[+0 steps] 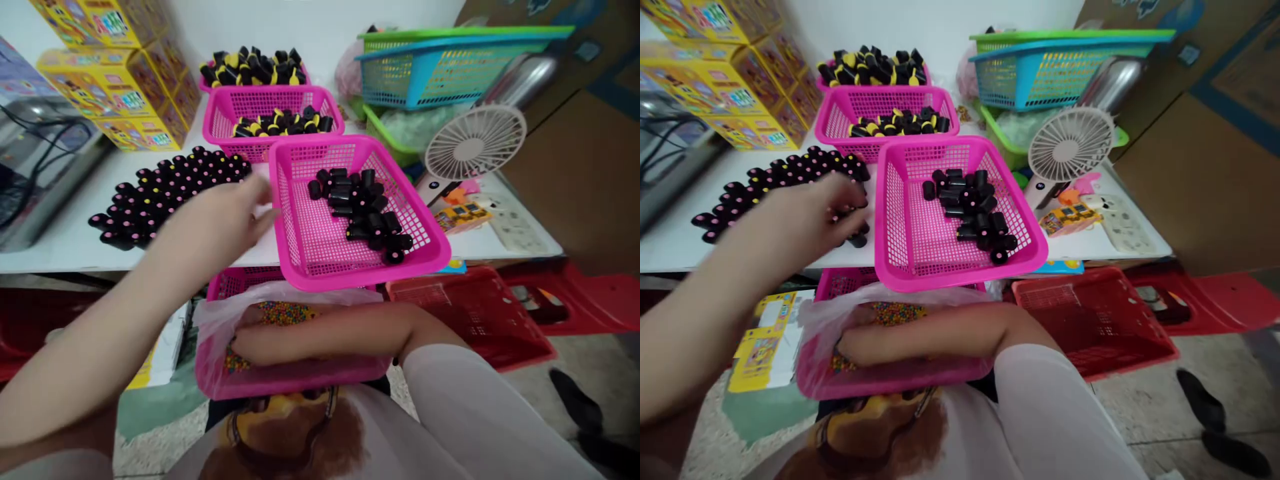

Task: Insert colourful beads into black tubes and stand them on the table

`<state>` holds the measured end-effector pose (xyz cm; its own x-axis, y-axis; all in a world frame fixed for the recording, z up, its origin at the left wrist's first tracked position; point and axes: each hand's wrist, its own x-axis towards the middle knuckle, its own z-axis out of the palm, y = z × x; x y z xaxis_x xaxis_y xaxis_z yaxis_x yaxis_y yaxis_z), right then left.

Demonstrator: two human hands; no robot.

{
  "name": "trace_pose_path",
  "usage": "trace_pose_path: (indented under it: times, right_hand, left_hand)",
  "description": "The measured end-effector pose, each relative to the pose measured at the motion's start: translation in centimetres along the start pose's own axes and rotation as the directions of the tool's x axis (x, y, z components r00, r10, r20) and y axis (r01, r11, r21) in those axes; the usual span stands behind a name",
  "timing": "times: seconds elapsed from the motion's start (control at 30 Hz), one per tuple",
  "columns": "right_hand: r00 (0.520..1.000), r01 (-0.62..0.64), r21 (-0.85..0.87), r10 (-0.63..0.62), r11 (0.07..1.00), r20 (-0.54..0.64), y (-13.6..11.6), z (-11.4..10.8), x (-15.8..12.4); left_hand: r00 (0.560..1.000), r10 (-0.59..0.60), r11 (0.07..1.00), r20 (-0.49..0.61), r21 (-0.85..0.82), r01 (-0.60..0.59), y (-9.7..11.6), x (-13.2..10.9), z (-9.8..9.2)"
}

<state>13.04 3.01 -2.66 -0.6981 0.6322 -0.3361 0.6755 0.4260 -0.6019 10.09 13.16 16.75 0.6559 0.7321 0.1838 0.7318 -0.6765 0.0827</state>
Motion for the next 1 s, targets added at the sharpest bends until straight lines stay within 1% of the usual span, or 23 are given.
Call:
trace_pose_path:
  times: [0.03, 0.07, 0.1, 0.13, 0.17, 0.2, 0.23, 0.27, 0.3, 0.33, 0.4, 0.47, 0.53, 0.6, 0.63, 0.7, 0.77, 0.8, 0.83, 0.9, 0.93, 1.0]
  right_hand:
    - [0.999, 0.035, -0.049, -0.033, 0.998, 0.042, 0.0, -0.4, 0.1]
    - [0.995, 0.068, -0.100, -0.060, 0.993, 0.076, 0.0, -0.8, 0.0]
    - [0.992, 0.094, -0.135, -0.081, 0.986, 0.100, -0.1, -1.3, -0.1]
    - [0.990, 0.107, -0.145, -0.093, 0.984, 0.103, -0.1, -1.8, -0.3]
    - [0.990, 0.113, -0.154, -0.098, 0.982, 0.100, -0.1, -2.2, -0.4]
    - [0.991, 0.112, -0.154, -0.099, 0.982, 0.092, 0.0, -2.5, -0.6]
    - [0.992, 0.108, -0.143, -0.097, 0.984, 0.078, 0.1, -2.6, -0.7]
    - [0.993, 0.106, -0.129, -0.098, 0.986, 0.065, 0.3, -2.7, -0.8]
    - [0.993, 0.108, -0.110, -0.102, 0.988, 0.055, 0.6, -2.7, -0.8]
    - [0.993, 0.110, -0.088, -0.107, 0.990, 0.045, 0.9, -2.6, -0.8]
    - [0.993, 0.117, -0.032, -0.115, 0.993, 0.034, 1.5, -2.2, -0.8]
    - [0.994, 0.109, 0.045, -0.110, 0.993, 0.010, 2.0, -1.8, -0.9]
    - [0.993, 0.114, 0.117, -0.114, 0.987, -0.005, 2.5, -1.5, -1.4]
    - [0.991, 0.134, 0.189, -0.133, 0.973, -0.018, 2.8, -1.6, -2.3]
    - [0.990, 0.144, 0.243, -0.139, 0.959, -0.035, 3.0, -1.7, -2.9]
    - [0.986, 0.157, 0.346, -0.125, 0.925, -0.111, 3.3, -2.2, -4.2]
    - [0.985, 0.128, 0.414, -0.067, 0.901, -0.159, 3.5, -2.7, -5.5]
    - [0.984, 0.111, 0.433, -0.039, 0.894, -0.173, 3.5, -3.1, -6.2]
    - [0.981, 0.103, 0.442, -0.017, 0.891, -0.195, 3.4, -3.4, -6.8]
    - [0.963, 0.128, 0.423, -0.010, 0.897, -0.270, 2.9, -4.1, -7.9]
    - [0.947, 0.156, 0.397, -0.022, 0.905, -0.321, 2.6, -4.4, -8.3]
    - [0.908, 0.213, 0.316, -0.067, 0.925, -0.414, 1.9, -4.9, -9.0]
  left_hand:
    - [0.990, 0.117, 0.993, 0.074, 0.010, -0.118, 1.7, 2.9, 0.7]
    - [0.968, 0.221, 0.975, 0.118, 0.007, -0.223, 3.1, 5.7, 1.6]
    - [0.936, 0.315, 0.947, 0.156, 0.021, -0.322, 4.2, 8.4, 2.8]
    - [0.893, 0.399, 0.909, 0.206, 0.040, -0.415, 5.1, 10.7, 3.9]
    - [0.863, 0.434, 0.886, 0.257, 0.050, -0.461, 5.7, 12.6, 5.0]
    - [0.838, 0.455, 0.869, 0.299, 0.058, -0.492, 6.1, 14.1, 5.9]
    - [0.824, 0.462, 0.861, 0.328, 0.057, -0.506, 6.4, 15.2, 6.6]
    - [0.820, 0.465, 0.861, 0.332, 0.046, -0.507, 6.4, 15.7, 7.0]
    - [0.824, 0.475, 0.862, 0.310, 0.024, -0.506, 6.3, 15.9, 7.1]
    - [0.832, 0.492, 0.862, 0.257, -0.010, -0.507, 6.0, 15.6, 6.8]
    - [0.860, 0.504, 0.862, 0.082, -0.104, -0.496, 4.8, 13.6, 5.4]
    - [0.888, 0.442, 0.865, -0.126, -0.204, -0.459, 3.0, 9.8, 3.3]
    - [0.899, 0.338, 0.863, -0.279, -0.289, -0.414, 1.0, 4.4, 1.5]
    - [0.910, 0.242, 0.855, -0.336, -0.370, -0.363, -0.8, -1.9, 0.6]
    - [0.926, 0.173, 0.858, -0.336, -0.410, -0.309, -1.6, -5.0, 0.6]
    - [0.957, 0.046, 0.874, -0.288, -0.452, -0.178, -2.8, -11.0, 1.7]
    - [0.980, -0.059, 0.881, -0.191, -0.471, -0.039, -3.5, -15.8, 3.8]
    - [0.985, -0.096, 0.873, -0.145, -0.487, 0.013, -3.7, -17.7, 5.0]
    - [0.987, -0.125, 0.858, -0.102, -0.511, 0.055, -3.7, -19.2, 6.3]
    - [0.987, -0.158, 0.811, -0.039, -0.576, 0.108, -3.3, -21.3, 8.7]
    - [0.987, -0.158, 0.785, -0.028, -0.610, 0.109, -2.9, -21.8, 9.7]
    - [0.987, -0.159, 0.742, -0.014, -0.661, 0.110, -2.1, -22.1, 11.2]
